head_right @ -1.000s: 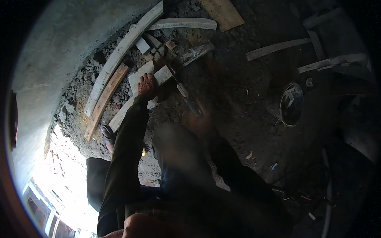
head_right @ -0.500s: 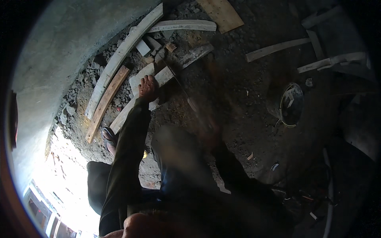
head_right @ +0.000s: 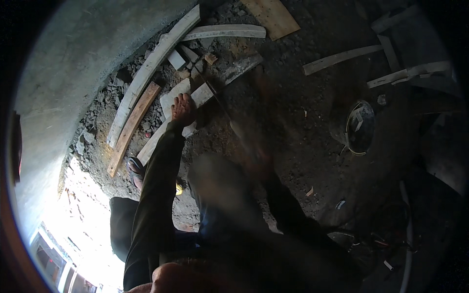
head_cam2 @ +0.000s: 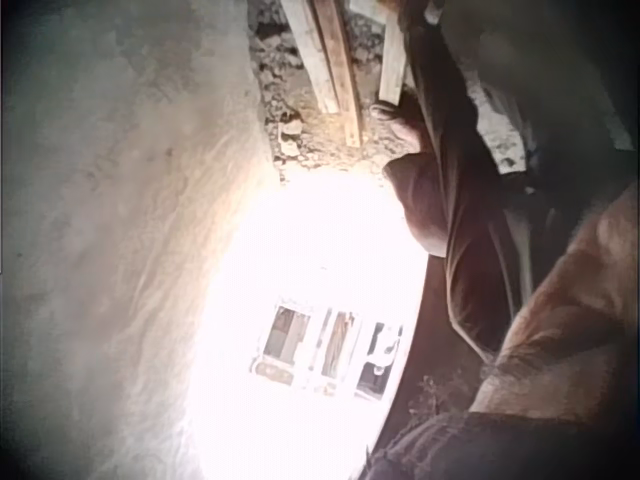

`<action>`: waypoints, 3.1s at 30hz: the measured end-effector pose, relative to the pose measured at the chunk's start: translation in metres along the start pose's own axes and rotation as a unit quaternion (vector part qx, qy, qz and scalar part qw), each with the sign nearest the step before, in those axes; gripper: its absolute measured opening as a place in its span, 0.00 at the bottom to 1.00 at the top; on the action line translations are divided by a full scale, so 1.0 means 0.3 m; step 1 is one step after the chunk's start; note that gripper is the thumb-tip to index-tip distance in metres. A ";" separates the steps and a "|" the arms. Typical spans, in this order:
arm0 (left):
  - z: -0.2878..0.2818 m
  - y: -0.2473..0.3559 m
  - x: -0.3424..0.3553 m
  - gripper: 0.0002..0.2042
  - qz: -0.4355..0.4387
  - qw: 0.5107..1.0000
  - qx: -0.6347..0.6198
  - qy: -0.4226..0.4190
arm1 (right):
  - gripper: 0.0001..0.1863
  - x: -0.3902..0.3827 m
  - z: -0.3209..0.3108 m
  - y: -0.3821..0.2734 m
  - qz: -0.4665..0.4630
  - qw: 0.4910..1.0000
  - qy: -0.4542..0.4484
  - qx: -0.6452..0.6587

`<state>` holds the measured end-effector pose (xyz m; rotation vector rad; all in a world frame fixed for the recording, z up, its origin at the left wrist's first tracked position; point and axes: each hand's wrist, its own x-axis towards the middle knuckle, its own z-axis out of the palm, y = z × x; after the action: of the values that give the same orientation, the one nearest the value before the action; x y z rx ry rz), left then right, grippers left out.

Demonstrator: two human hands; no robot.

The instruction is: The person holds a wooden board steady on a stone block by hand and uses a handsaw to cut through the wood.

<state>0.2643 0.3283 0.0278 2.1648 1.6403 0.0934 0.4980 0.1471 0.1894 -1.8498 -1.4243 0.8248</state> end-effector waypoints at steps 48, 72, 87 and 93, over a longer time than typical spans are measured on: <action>0.039 0.005 0.007 0.30 0.002 0.998 -0.003 0.057 | 0.26 0.074 0.037 -0.028 -0.010 0.997 -0.005 0.071; 0.048 0.108 0.073 0.10 -0.045 0.996 0.020 0.076 | 0.27 0.097 0.046 -0.044 0.041 0.997 -0.032 0.051; 0.049 0.062 0.050 0.14 -0.023 0.992 0.016 0.121 | 0.28 0.007 -0.050 0.011 -0.007 1.000 0.001 0.022; -0.013 0.121 0.069 0.13 -0.053 0.996 0.027 0.070 | 0.27 -0.050 -0.097 0.052 -0.044 0.998 0.002 -0.035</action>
<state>0.3022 0.3409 0.0408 2.1481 1.8528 0.1760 0.5268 0.1259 0.1954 -1.8240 -1.5389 0.7359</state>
